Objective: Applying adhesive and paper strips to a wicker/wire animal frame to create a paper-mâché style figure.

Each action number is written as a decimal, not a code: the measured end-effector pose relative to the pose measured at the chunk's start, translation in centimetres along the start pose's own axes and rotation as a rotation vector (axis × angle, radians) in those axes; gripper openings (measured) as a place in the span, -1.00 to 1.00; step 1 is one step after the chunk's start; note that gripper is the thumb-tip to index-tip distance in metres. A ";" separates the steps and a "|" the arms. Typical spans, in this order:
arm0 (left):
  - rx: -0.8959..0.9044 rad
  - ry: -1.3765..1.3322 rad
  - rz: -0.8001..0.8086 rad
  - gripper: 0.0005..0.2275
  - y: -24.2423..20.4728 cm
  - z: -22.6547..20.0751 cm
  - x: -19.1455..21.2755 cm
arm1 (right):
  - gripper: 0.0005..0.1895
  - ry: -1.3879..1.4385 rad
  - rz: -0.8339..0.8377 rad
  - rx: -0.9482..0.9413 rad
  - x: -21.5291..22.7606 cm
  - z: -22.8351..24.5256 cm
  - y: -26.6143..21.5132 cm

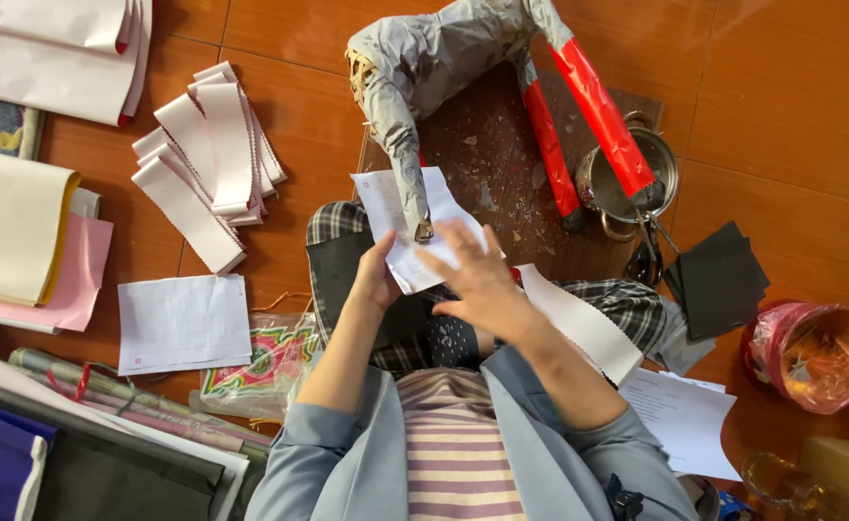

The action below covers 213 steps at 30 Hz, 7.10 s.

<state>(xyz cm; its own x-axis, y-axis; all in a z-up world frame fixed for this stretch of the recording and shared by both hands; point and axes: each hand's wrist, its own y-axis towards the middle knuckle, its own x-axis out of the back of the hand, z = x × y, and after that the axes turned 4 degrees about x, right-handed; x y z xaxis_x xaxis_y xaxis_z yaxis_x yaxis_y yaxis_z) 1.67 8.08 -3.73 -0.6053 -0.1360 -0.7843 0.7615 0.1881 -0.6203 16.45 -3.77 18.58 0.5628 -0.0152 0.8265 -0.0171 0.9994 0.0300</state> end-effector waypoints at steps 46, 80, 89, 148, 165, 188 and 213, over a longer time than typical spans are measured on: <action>-0.428 0.620 0.014 -0.26 3.1 -1.8 -8.3 | -0.42 0.801 0.040 -0.634 -5.8 -13.0 10.3; -0.226 0.622 0.120 -0.30 0.9 -2.4 -8.7 | -0.72 1.129 -0.268 -0.929 -8.8 -10.9 6.1; -0.200 0.562 0.153 -0.33 1.0 -2.1 -7.9 | -0.78 1.240 -0.317 -0.760 -9.2 -11.3 5.0; -0.737 1.228 -0.610 -0.60 -10.6 -4.9 -7.0 | -0.28 1.835 -0.014 -0.730 -10.4 -10.9 -1.3; -0.015 -0.247 0.011 -0.58 -3.4 2.4 0.1 | -0.01 1.031 -0.051 -0.699 -0.3 -11.4 -0.8; -0.353 0.489 0.134 -0.39 -3.9 5.0 -1.5 | -0.86 0.279 -0.406 -0.194 -5.8 -5.7 4.1; -0.299 0.366 0.136 -0.28 -0.1 0.1 -6.2 | -0.75 0.426 -0.273 -0.373 -4.9 -5.8 7.1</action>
<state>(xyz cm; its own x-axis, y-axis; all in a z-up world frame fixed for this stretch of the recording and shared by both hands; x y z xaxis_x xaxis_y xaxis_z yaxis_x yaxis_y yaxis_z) 5.36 8.76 1.17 -0.5874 0.2502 -0.7696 0.7720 0.4584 -0.4402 18.34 3.58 11.50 0.7873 -0.3347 0.5178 0.4202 0.9058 -0.0535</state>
